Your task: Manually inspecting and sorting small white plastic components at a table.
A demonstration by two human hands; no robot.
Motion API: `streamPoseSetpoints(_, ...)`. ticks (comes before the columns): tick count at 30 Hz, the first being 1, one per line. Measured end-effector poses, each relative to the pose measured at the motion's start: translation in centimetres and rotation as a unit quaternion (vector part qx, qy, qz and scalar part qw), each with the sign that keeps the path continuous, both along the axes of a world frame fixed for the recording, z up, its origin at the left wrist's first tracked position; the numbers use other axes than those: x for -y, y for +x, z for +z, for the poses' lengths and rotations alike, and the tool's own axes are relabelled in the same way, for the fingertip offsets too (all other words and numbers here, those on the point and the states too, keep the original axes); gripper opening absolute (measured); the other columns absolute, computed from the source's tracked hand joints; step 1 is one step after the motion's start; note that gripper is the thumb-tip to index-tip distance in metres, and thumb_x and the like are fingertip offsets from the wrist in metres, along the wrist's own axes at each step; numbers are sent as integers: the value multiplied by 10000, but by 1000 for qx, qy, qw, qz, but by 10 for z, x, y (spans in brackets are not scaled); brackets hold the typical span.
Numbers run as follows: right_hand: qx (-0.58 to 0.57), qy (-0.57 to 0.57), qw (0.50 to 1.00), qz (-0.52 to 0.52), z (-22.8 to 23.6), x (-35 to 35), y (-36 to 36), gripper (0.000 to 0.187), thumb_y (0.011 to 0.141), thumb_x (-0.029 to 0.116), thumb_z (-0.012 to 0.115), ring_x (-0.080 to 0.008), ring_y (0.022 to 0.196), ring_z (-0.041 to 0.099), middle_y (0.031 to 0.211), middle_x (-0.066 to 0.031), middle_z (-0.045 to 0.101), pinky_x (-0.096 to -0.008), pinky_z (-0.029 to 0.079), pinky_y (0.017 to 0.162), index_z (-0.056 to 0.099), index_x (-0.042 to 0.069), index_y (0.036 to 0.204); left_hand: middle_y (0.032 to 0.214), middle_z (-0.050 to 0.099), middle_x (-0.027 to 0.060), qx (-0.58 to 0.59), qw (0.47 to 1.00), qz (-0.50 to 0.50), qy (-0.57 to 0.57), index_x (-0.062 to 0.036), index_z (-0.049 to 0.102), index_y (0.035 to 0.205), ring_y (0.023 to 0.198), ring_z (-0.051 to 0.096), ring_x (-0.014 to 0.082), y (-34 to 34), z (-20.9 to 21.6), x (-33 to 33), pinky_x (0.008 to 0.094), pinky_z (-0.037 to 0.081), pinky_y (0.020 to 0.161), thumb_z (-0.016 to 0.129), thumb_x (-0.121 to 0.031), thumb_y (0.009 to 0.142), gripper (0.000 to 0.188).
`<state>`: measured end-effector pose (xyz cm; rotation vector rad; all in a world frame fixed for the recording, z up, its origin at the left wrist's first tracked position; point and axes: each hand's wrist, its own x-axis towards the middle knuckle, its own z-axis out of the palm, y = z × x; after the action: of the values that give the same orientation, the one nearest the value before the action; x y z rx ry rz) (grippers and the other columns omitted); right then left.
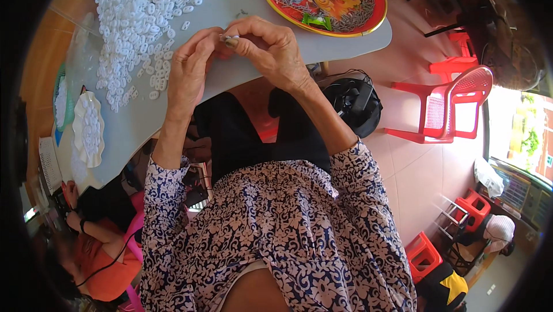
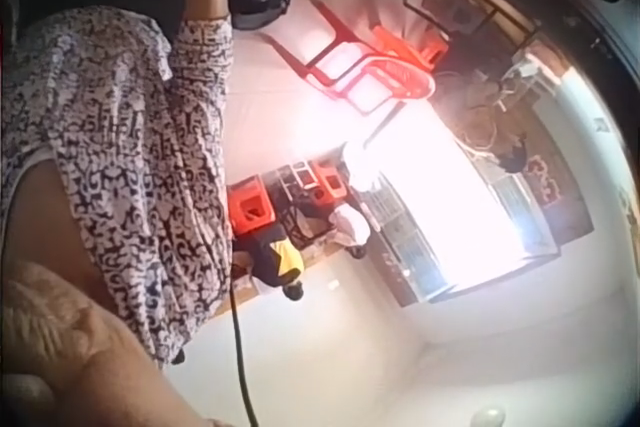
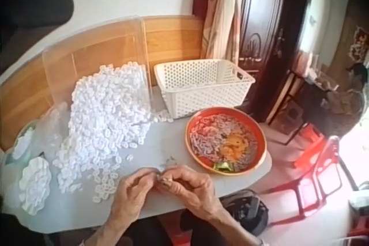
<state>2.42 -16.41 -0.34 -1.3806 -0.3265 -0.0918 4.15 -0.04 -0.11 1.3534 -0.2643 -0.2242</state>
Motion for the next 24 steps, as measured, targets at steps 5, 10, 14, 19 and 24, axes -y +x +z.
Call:
streamPoseSetpoints(5,66,-79,994,-24,-3,0,3,141,873,110,621,-79,789,563,842,-30,626,-229,473,734,628,-16,937,866,647,52,37,998,30,32,34,609,1034,787,583,91,1,-2,-1,221,461,741,538,-129,901,222)
streamPoseSetpoints(10,-30,-41,998,-41,-1,4,-3,175,877,116,621,-54,744,523,830,-7,625,-204,461,694,633,-13,995,949,623,57,-5,1000,-10,21,43,564,1120,879,546,104,6,-1,-7,225,429,834,533,-127,917,266)
streamPoseSetpoints(14,-22,-37,998,-45,-5,4,-2,202,877,113,620,-52,722,514,811,-1,617,-204,460,673,625,-10,1038,936,625,61,-3,998,-23,52,42,570,1091,856,553,105,6,3,-7,226,439,802,532,-100,910,232)
streamPoseSetpoints(19,-25,-31,998,-48,-5,3,-1,197,880,104,614,-55,716,516,791,-1,612,-205,461,670,623,-12,1039,777,634,33,11,996,-26,84,5,597,988,721,541,64,6,2,-6,205,440,709,546,-147,891,188)
streamPoseSetpoints(24,-24,-55,998,-34,-1,3,-2,195,877,105,617,-60,707,520,789,-6,614,-207,461,673,625,-10,1034,807,614,36,15,997,-33,74,12,589,1038,746,552,80,7,2,-7,217,443,720,527,-110,892,200)
